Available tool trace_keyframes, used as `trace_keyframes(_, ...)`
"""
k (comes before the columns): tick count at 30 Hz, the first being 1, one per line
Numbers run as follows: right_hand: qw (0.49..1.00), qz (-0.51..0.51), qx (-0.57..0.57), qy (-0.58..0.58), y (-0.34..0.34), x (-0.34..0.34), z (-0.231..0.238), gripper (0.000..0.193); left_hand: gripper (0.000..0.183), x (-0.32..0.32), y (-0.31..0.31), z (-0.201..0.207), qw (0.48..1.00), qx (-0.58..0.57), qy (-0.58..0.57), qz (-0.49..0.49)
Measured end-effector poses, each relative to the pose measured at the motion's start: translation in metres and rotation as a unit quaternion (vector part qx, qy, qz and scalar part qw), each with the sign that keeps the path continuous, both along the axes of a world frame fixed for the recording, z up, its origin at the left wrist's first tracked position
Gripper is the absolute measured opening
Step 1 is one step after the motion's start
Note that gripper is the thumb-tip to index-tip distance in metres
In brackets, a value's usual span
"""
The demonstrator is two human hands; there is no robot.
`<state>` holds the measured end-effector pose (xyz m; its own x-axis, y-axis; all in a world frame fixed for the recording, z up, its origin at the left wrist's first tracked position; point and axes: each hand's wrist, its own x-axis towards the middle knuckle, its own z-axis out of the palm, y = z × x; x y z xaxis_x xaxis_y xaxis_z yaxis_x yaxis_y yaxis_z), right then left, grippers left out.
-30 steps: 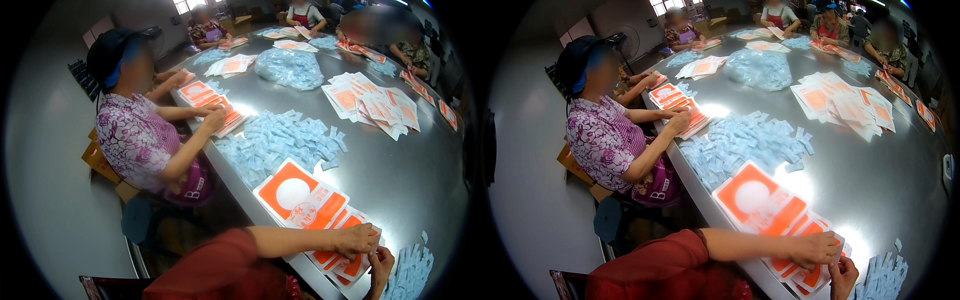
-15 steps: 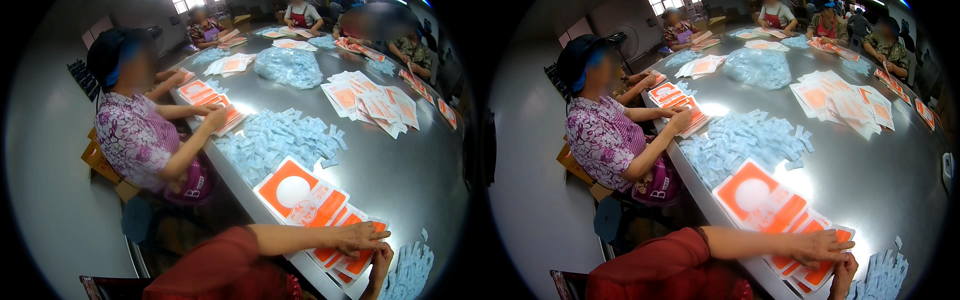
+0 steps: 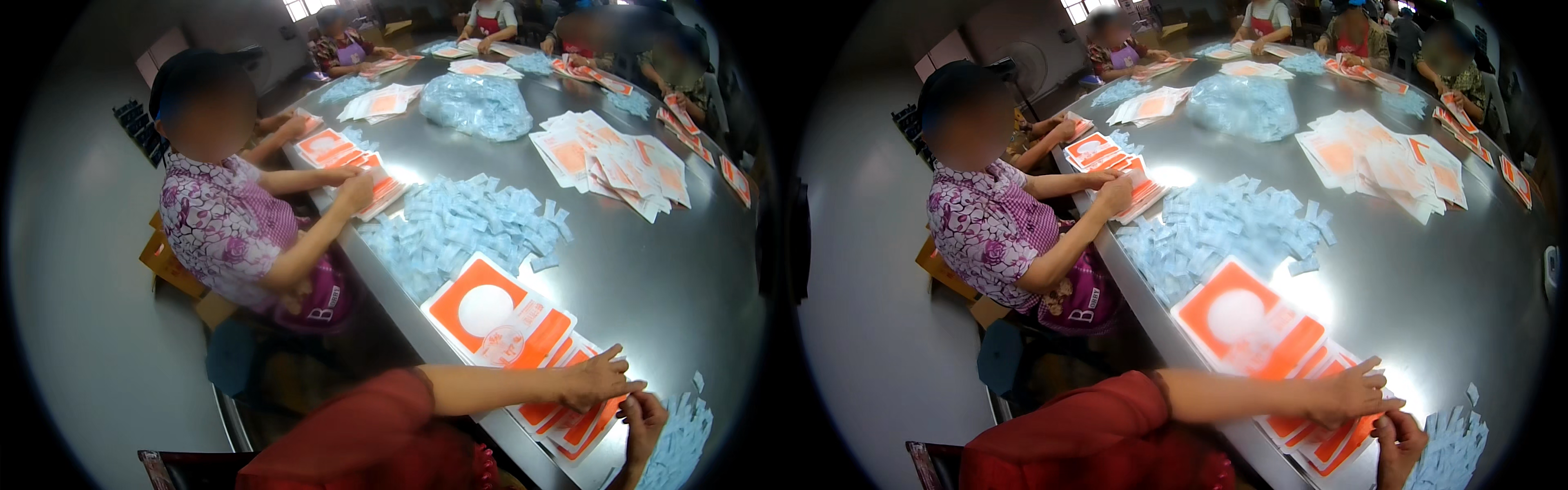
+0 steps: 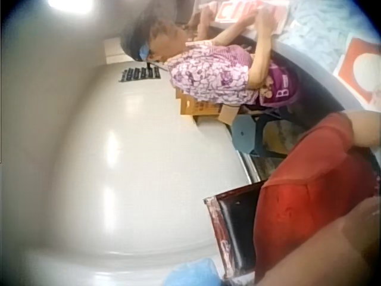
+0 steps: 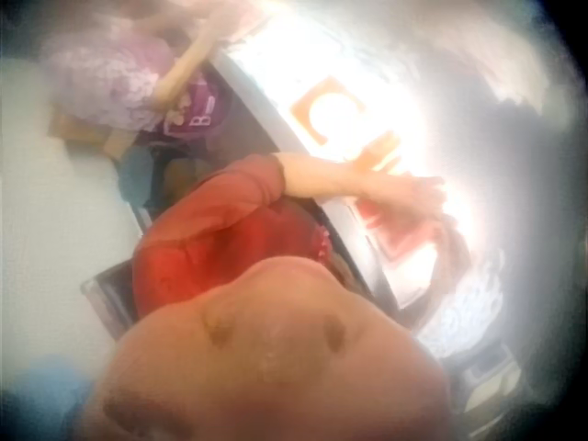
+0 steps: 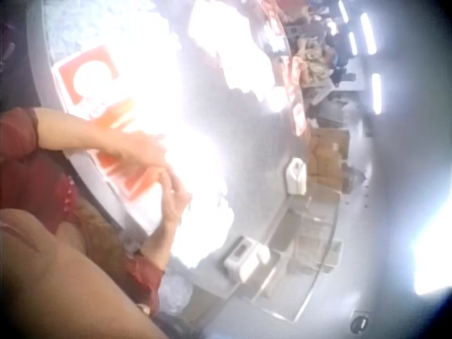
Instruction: The person inserts small blue packets into orange and white printed pouches at a large metal table. They pick a pouch, insert a packet, and place the filled pouch into a growing stack. Other workers are visible in the background performing similar tasks.
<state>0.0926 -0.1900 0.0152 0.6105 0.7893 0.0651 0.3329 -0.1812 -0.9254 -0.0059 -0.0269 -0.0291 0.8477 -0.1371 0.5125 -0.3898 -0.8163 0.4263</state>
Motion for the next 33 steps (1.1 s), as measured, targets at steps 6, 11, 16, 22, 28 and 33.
trace_keyframes(6,0.906,0.172,0.270,-0.276,0.071,-0.042,0.119,0.085,0.019,0.002,0.008,-0.021,0.994,0.102,0.028,-0.012)
trace_keyframes(11,0.848,0.295,0.359,-0.257,0.097,-0.078,0.146,0.092,0.005,0.008,0.004,-0.024,0.995,0.097,0.002,-0.017)
trace_keyframes(16,0.873,0.294,0.318,-0.226,0.108,-0.085,0.139,0.089,0.011,-0.017,0.007,0.013,0.971,-0.207,0.120,-0.031)
trace_keyframes(22,0.964,0.193,0.113,-0.146,0.077,-0.043,0.072,0.062,0.017,0.009,-0.004,-0.044,0.968,-0.250,-0.031,-0.008)
trace_keyframes(28,0.986,-0.068,0.002,-0.152,0.001,-0.015,-0.009,0.024,0.018,0.002,-0.001,-0.016,0.987,0.149,-0.061,0.001)
trace_keyframes(33,0.971,-0.124,-0.054,-0.199,-0.013,-0.016,-0.029,0.023,0.019,0.001,0.002,-0.010,0.978,0.205,-0.039,0.008)
